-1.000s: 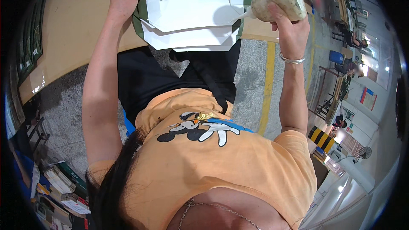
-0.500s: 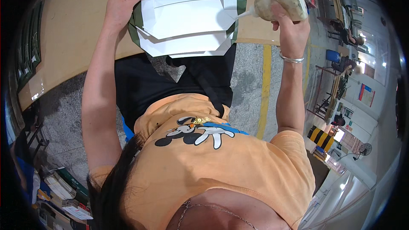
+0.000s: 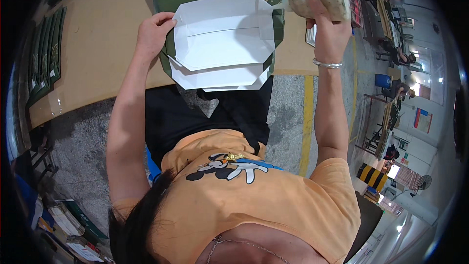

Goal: Recorder applies glue to white cardboard inserts and places them into green outer boxes to assemble a finished packaging product.

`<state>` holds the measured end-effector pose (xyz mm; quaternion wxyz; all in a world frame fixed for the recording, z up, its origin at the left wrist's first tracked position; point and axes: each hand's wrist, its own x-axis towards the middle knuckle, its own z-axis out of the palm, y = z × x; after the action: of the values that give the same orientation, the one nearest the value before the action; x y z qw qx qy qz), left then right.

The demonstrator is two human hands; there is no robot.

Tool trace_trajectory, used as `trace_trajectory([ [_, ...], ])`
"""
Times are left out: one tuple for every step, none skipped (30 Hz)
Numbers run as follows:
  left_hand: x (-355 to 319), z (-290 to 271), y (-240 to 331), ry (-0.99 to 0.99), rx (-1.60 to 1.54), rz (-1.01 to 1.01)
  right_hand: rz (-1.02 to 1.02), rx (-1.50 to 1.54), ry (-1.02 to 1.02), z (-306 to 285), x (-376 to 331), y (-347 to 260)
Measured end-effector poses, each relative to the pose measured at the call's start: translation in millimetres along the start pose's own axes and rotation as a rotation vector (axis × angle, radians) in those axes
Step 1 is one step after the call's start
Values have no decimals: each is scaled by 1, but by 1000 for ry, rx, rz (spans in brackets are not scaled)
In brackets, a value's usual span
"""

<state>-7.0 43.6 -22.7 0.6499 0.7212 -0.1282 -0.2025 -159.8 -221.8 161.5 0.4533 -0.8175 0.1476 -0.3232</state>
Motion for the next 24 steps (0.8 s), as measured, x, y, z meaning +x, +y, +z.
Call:
trace_trajectory([
  [0,1,2,-4,33,-1,-3,1,0,3,1,1],
  [0,0,3,-1,34,1,-7,-19,12,7,2,1],
  [0,0,5,0,44,-2,-10,-40,25,10,3,1],
  [-1,0,6,1,53,-6,-11,-39,25,10,4,4],
  [-1,-1,6,3,53,-3,-13,-41,6,10,4,7],
  [-1,0,6,5,51,-13,-15,-43,-12,10,5,9],
  [-1,0,6,6,49,-24,-18,-43,-12,10,5,9],
  [-1,0,6,7,49,-22,-9,-41,3,12,3,8],
  [-1,1,6,5,45,-23,-1,-40,19,13,2,7],
  [-1,1,7,4,41,-24,-3,-39,19,13,4,7],
  [0,0,6,5,41,-23,-26,-61,22,14,6,8],
  [0,-1,4,0,38,-13,-49,-82,24,14,7,8],
  [1,-1,3,-5,35,-3,-50,-81,25,15,10,8],
  [0,-1,4,-7,35,-2,-72,-62,17,15,11,9],
  [-1,0,6,0,51,-3,-94,-43,9,16,12,9],
  [-1,0,7,6,67,-3,-94,-44,11,15,10,9],
  [-1,0,6,9,69,-2,-81,-56,8,15,7,10],
  [-1,1,5,14,62,-9,-69,-68,5,15,5,12],
  [-1,1,4,19,55,-16,-70,-65,6,14,4,15],
  [-1,2,4,17,57,-15,-97,-99,26,13,2,18],
  [-1,2,5,23,75,-6,-124,-133,46,11,1,20],
  [-1,2,6,30,94,2,-122,-132,50,7,0,19],
  [-2,2,6,28,98,2,-69,-68,32,3,0,12],
  [-4,1,8,29,98,-3,-16,-4,14,-1,0,7],
])
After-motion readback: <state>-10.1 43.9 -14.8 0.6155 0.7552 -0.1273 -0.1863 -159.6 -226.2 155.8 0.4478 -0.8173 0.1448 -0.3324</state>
